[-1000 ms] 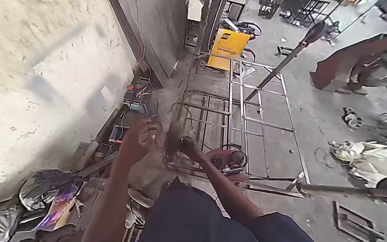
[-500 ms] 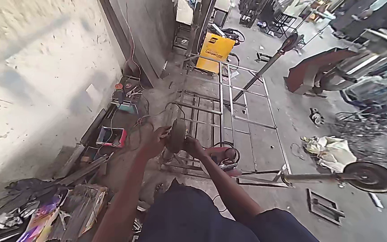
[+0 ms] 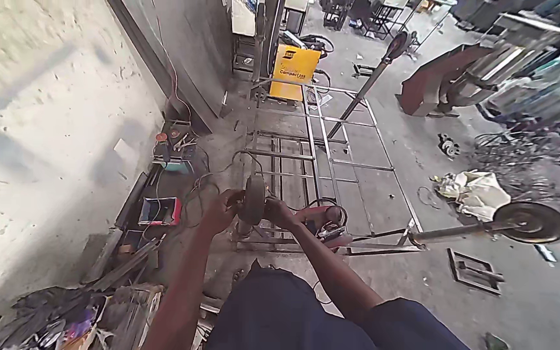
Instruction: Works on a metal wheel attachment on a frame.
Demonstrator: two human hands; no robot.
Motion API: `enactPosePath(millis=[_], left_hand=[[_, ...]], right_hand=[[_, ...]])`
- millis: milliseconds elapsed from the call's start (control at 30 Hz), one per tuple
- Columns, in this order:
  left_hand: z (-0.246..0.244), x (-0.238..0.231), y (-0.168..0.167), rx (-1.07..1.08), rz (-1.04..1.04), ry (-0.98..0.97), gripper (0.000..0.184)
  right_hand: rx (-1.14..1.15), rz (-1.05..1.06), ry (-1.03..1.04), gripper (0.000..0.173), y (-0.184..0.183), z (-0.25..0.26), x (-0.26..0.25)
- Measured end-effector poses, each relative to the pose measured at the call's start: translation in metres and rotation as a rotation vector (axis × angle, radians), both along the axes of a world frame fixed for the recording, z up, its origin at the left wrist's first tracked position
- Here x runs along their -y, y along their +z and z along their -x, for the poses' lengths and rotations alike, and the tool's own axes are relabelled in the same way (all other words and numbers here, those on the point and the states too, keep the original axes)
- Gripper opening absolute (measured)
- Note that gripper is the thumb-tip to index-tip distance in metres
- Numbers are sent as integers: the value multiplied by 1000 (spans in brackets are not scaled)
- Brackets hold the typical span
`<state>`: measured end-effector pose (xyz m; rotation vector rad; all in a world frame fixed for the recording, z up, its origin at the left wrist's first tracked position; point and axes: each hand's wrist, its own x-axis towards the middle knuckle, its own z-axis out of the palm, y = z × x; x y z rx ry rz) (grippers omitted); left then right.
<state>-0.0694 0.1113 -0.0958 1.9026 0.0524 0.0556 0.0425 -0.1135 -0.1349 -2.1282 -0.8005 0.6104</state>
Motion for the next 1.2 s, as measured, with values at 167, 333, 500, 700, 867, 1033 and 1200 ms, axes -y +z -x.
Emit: enactPosePath(millis=[167, 333, 500, 700, 867, 1033, 1200], left_hand=[[-1, 3, 4, 38, -95, 14, 39], [-3, 2, 0, 51, -54, 32, 38], [-5, 2, -5, 101, -74, 9, 36], [-5, 1, -13, 184, -71, -12, 36], [-7, -2, -15, 182, -81, -33, 37], [-6, -3, -14, 138, -103, -16, 38], [-6, -5, -7, 95, -98, -42, 39]], right_hand=[[7, 10, 4, 37, 3, 1, 0], [-9, 5, 6, 39, -2, -1, 2], [-61, -41, 10, 41, 0, 0, 4], [-73, -19, 23, 43, 8, -1, 3], [-88, -27, 23, 46, 1, -3, 5], [-110, -31, 18, 49, 0, -4, 7], [-66, -33, 48, 42, 0, -4, 8]])
